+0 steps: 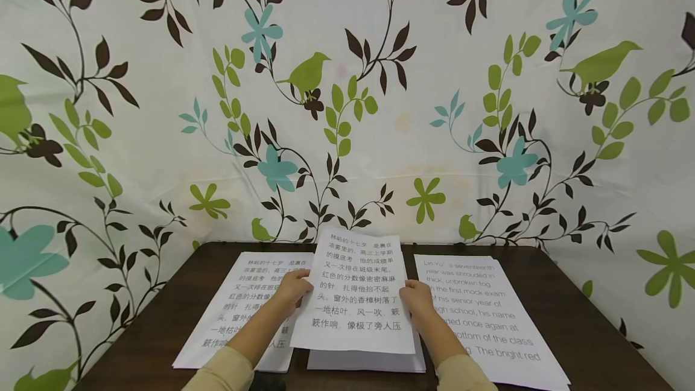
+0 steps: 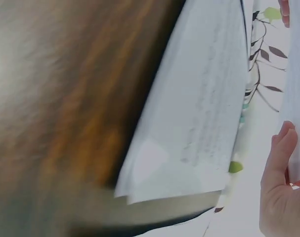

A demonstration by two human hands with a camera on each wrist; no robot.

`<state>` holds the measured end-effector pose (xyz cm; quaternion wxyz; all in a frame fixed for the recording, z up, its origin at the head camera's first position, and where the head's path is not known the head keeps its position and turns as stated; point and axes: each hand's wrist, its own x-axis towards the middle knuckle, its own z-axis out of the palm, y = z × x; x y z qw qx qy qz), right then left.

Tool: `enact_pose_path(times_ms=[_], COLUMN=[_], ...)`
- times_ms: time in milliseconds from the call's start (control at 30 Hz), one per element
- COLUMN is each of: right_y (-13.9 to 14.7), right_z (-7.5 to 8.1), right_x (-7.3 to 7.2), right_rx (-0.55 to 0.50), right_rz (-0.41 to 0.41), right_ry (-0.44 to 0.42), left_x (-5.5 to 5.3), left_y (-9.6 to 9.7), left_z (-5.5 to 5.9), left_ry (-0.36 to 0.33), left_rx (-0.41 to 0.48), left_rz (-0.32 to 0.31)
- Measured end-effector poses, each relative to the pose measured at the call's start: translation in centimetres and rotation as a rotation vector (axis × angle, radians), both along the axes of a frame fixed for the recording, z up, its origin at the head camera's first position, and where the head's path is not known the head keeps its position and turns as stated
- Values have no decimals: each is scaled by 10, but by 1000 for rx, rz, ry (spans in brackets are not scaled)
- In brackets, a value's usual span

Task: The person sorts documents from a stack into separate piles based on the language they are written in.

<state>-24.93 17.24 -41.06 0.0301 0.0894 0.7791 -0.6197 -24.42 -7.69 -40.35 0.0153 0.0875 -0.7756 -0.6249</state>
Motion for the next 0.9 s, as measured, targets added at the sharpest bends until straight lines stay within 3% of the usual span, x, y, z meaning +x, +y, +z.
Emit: enact_pose_path(times_ms=[133,267,433,667,900], right_y=[-9,-21,-41,-69,-95], right_z=[11,21,30,35,33], right_x=[-2,-4,-5,-3,1], right_rx=[-9,-33,-80,-180,-270], right_rz=[16,32,54,83,155], right_ry=[16,25,34,47,55], left_x=[-3,-3,-5,1,9], left_y=[-10,-24,-47,-80,-110], left_z=[12,22,28,38,42], left_ry=[-22,6,15,28,18], left_rx=[10,31,31,9,-18], left_rz=[20,8,16,-20,35])
